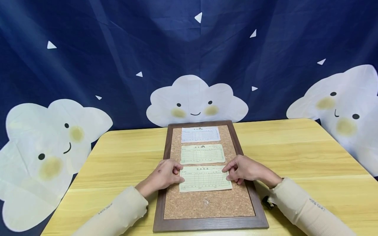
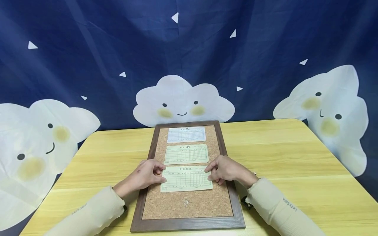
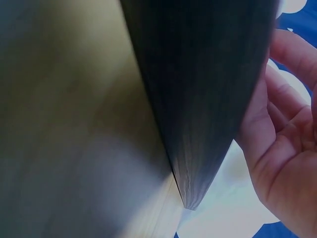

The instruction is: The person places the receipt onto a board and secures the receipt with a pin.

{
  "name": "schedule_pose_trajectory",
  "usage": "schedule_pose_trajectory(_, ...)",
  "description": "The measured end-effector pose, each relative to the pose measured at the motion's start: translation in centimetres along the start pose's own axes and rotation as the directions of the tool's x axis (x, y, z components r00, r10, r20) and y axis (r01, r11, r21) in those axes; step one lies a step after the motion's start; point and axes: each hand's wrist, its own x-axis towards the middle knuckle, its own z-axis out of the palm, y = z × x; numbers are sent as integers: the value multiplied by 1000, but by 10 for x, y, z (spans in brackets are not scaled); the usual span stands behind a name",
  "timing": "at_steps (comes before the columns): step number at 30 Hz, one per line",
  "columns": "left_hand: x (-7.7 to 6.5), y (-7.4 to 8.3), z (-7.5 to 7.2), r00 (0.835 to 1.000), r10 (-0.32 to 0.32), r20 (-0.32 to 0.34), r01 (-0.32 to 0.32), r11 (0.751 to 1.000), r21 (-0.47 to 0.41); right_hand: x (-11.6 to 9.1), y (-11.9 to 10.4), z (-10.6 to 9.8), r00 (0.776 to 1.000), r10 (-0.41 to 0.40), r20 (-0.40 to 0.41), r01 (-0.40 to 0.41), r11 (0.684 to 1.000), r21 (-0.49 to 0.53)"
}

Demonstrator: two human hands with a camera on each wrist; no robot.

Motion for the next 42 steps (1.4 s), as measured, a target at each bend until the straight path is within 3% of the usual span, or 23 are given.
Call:
schedule_pose_trajectory(8,1,1,-1,1000,0,16,0,1000,2,0,0,0,1000,17,0,-17,1000,13)
schedule_pose_trajectory(19,3,2,-6,997,29,72,-34,996,77,0,0,0,1000,19,2,-19,1000,7)
schedule_pose_trajectory(25,2,-3,-10,994,39,105,-44,998,44,-1,0,-1,1000,-8,11,8,1000,-2)
schedule_pose_trajectory(31,0,-8,-11,989,66,130,-71,997,34,-3,1,-2,1000,-25,-4,25,997,-74)
schedule_pose_trajectory(42,-1,-6,-11,986,41,164,-45,999,23,-4,3,-6,999,-33,-13,31,992,-121)
